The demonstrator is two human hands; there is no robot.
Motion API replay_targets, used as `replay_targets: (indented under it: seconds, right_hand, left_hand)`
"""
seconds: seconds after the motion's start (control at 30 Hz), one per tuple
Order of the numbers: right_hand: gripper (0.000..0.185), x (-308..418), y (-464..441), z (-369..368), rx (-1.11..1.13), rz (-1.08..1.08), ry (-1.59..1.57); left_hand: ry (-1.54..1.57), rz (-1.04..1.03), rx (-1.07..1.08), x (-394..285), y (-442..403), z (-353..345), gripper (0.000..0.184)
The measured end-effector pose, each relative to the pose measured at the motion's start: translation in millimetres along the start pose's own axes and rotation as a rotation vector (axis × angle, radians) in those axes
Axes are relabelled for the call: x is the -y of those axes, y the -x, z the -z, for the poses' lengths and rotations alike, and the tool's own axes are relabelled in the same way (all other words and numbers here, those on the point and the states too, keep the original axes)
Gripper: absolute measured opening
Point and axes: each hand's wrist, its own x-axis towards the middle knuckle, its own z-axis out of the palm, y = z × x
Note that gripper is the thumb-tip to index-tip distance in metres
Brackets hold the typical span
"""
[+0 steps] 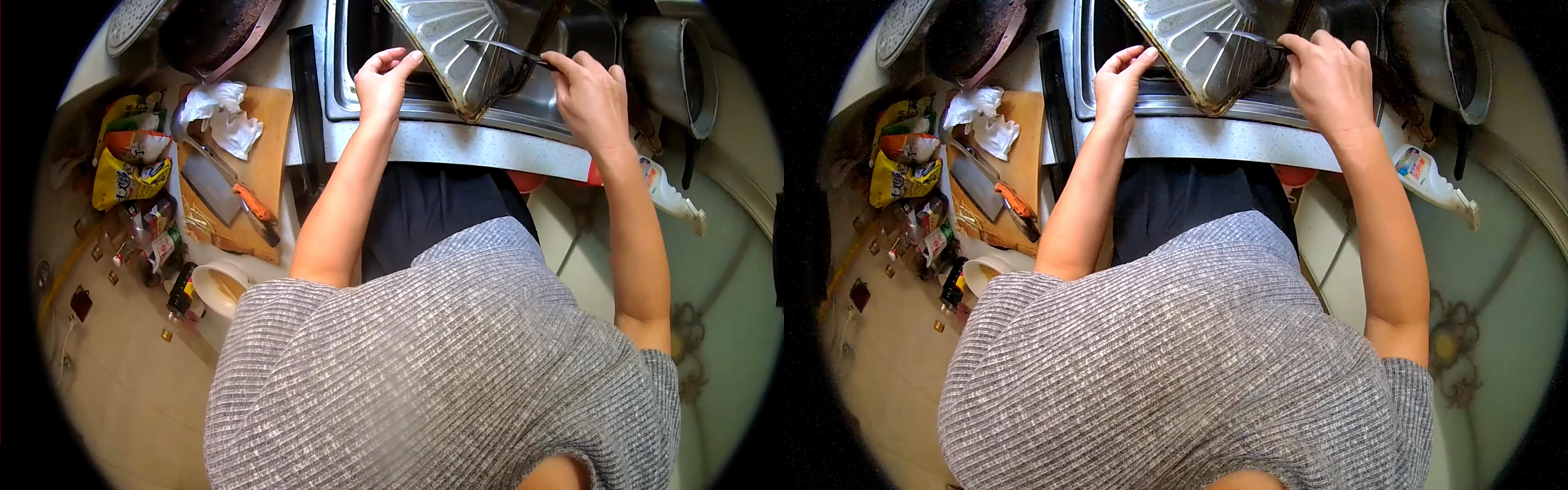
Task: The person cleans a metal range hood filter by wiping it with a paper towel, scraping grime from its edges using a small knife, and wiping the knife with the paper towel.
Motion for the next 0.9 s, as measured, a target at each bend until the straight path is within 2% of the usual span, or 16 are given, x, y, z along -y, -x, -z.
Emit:
replay_targets:
  seconds: [0.1, 0.4, 0.9]
  right_hand:
    - [0.027, -4.1, -5.1, 3.0, -0.007, 0.028, 0.116]
    - [0.036, -1.5, 1.0, -1.1, -0.07, 0.088, 0.209]
    - [0.036, 15.6, 17.5, 4.5, -0.097, 0.119, 0.146]
  left_hand:
    - [-0.019, 0.014, 0.01, -2.3, 1.0, -0.3, 0.035]
    - [-0.03, 0.022, 0.005, -3.1, 1.5, -1.0, 0.035]
    - [-0.009, -0.007, -0.007, -3.8, 2.6, -1.0, 0.037]
